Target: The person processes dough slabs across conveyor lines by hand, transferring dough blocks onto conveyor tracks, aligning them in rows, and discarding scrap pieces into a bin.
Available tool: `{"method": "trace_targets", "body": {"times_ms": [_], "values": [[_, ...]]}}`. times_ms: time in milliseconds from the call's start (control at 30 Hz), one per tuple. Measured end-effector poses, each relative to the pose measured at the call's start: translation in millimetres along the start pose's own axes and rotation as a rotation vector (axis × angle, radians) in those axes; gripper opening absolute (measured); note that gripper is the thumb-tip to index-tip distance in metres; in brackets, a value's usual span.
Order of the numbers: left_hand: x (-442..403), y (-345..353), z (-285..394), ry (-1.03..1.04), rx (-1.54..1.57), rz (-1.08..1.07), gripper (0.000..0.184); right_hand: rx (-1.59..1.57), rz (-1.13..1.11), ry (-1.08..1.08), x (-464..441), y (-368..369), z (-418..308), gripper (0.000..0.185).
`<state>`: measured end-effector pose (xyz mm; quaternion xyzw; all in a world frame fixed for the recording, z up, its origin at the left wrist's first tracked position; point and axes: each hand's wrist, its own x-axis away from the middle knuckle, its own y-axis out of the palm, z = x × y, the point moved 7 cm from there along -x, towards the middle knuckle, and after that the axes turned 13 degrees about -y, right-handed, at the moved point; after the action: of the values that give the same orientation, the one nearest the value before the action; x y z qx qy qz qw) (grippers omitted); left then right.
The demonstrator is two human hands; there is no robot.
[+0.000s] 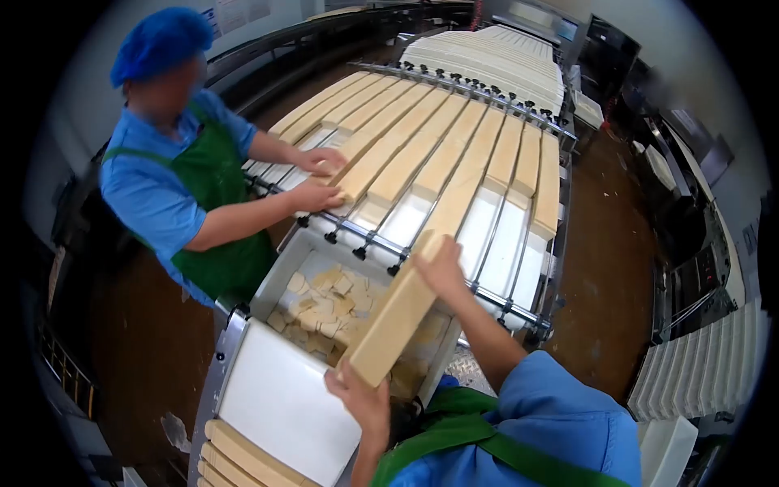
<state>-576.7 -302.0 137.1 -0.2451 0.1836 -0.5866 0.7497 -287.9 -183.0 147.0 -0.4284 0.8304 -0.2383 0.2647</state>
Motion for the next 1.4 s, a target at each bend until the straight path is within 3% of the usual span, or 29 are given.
{"method": "trace_targets", "body": {"times_ms": [33,100,167,200,233,267,333,400,467,533,667,867,933,1000,1067,1133,1200,1333,1400], "values": [[-0.2,10.5,18.5,0.011,-0.006,-0.005,0.079,0.033,-0.02,0.054,-16.9,-23.9,19.1,0.078],[5.3,40.0,63.8,0.249,-0.028,-0.137,0.079,0.12,-0.036,0.126,-45.0,-59.0,54.5,0.073],[4.8,70.0,87.5,0.308,-0.038,-0.219,0.079,0.169,-0.036,0.144,-75.6,-72.8,95.3,0.07],[7.3,85.7,99.0,0.363,-0.048,-0.303,0.08,0.287,-0.154,0.147,-92.4,-71.5,114.4,0.063],[6.0,98.8,105.8,0.315,-0.039,-0.383,0.077,0.404,-0.273,0.144,-107.2,-68.8,129.9,0.058],[2.5,107.1,114.4,0.304,-0.043,-0.37,0.077,0.4,-0.285,0.133,-118.6,-70.0,139.0,0.058],[-0.5,135.0,129.7,0.272,0.01,-0.56,0.068,0.636,-0.289,0.009,-140.9,-70.8,146.4,0.049],[-12.6,161.5,142.2,0.236,0.06,-0.592,0.062,0.618,-0.339,0.045,-153.9,-69.1,152.8,0.051],[-25.9,199.1,140.8,0.201,0.111,-0.623,0.056,0.684,-0.041,-0.028,-158.9,-77.6,149.9,0.056],[-29.8,230.6,147.6,0.463,0.161,-0.536,0.051,0.623,-0.169,-0.002,-153.3,-68.7,148.6,0.062],[-34.2,243.1,147.9,0.26,0.212,-0.582,0.056,0.475,-0.251,-0.166,-115.4,-47.5,133.0,0.072],[-32.4,186.3,93.8,0.121,0.284,-0.376,0.059,0.582,-0.293,-0.228,-110.4,-28.0,152.6,0.086],[-26.7,142.3,76.5,0.112,0.102,-0.102,0.057,0.661,-0.363,-0.178,-117.0,-23.6,158.6,0.08],[-17.5,100.4,51.6,0.098,-0.098,0.124,0.055,0.718,-0.3,-0.273,-130.4,-11.3,187.9,0.074],[-8.1,80.7,10.4,-0.013,0.178,0.037,0.05,0.601,-0.189,-0.29,-114.9,-28.9,138.3,0.068],[9.3,44.9,-14.5,-0.137,0.262,0.108,0.046,0.235,-0.006,-0.468,-120.1,-28.1,133.6,0.062],[30.8,24.6,-55.5,-0.314,0.396,0.173,0.043,0.113,-0.01,-0.492,-113.2,-24.8,99.5,0.059],[79.4,-38.1,-108.3,-0.453,0.405,0.497,0.034,-0.136,-0.064,-0.539,-79.2,-1.7,31.9,0.051],[108.2,-74.4,-141.2,-0.47,0.404,0.706,0.032,-0.147,-0.129,-0.654,-63.3,23.7,15.7,0.032]]}}
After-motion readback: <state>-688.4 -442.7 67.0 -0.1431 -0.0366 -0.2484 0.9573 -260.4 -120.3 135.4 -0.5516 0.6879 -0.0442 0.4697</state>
